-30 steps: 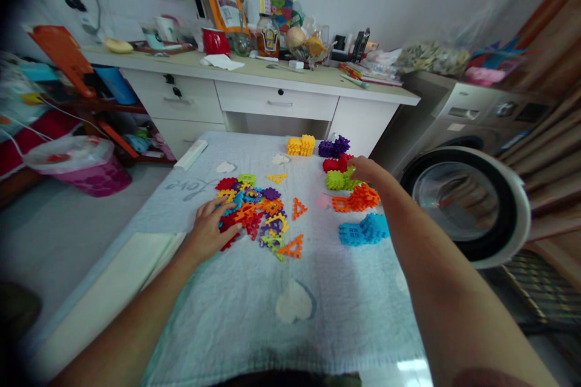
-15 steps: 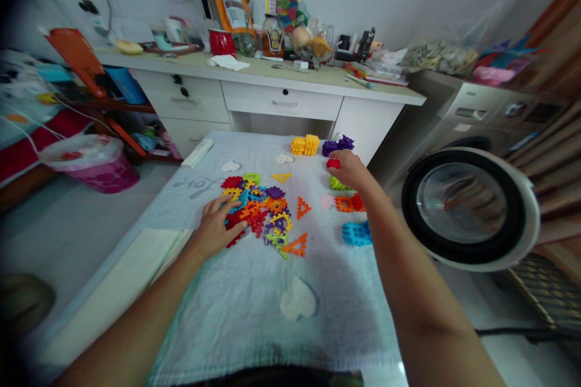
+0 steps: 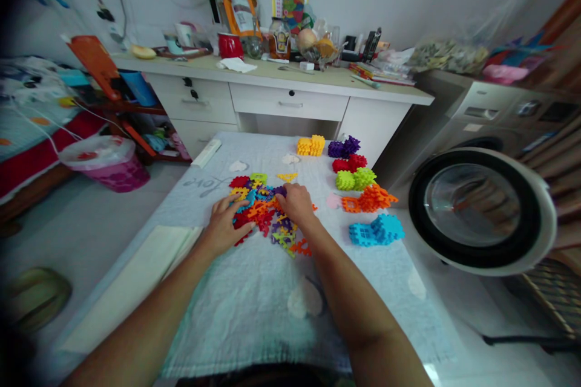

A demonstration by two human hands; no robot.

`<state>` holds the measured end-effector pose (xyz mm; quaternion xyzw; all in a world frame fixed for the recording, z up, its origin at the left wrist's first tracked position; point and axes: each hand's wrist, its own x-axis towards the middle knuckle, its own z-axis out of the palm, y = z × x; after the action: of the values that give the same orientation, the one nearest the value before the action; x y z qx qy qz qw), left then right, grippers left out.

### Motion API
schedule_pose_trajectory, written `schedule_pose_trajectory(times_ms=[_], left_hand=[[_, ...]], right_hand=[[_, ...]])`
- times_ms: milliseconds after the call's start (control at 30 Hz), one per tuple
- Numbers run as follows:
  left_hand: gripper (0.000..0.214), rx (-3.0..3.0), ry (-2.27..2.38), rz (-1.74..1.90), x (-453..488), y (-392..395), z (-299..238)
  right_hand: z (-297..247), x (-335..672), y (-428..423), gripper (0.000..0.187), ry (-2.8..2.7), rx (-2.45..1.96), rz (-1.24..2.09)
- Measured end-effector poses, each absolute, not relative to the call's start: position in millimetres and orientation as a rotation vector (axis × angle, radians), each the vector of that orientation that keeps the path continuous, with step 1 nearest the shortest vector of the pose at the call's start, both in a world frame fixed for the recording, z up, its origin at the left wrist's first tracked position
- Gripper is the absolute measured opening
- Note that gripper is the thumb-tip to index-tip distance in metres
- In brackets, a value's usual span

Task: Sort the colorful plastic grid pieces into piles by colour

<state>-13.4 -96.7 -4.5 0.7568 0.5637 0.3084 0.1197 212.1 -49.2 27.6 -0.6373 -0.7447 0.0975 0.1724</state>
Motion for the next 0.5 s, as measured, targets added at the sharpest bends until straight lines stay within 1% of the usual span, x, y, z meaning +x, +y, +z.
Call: schedule_pose_trajectory(times_ms=[100, 300, 500], left_hand=[[0.05, 2.221, 1.648, 0.908, -13.3, -96.3, -5.6], [0.048, 2.224, 1.638, 0.931, -13.5, -95.0, -8.4], [0.048, 2.237, 1.643, 0.942, -13.4, -93.8, -11.0]], right_hand=[[28.2, 211.1, -45.4, 0.033, -2.13, -1.843, 0.252], [42.8, 228.1, -38.4, 0.052, -2.172, -1.879, 0.272], [85.9, 276.1, -16.7, 0.054, -2.249, -1.854, 0.154]])
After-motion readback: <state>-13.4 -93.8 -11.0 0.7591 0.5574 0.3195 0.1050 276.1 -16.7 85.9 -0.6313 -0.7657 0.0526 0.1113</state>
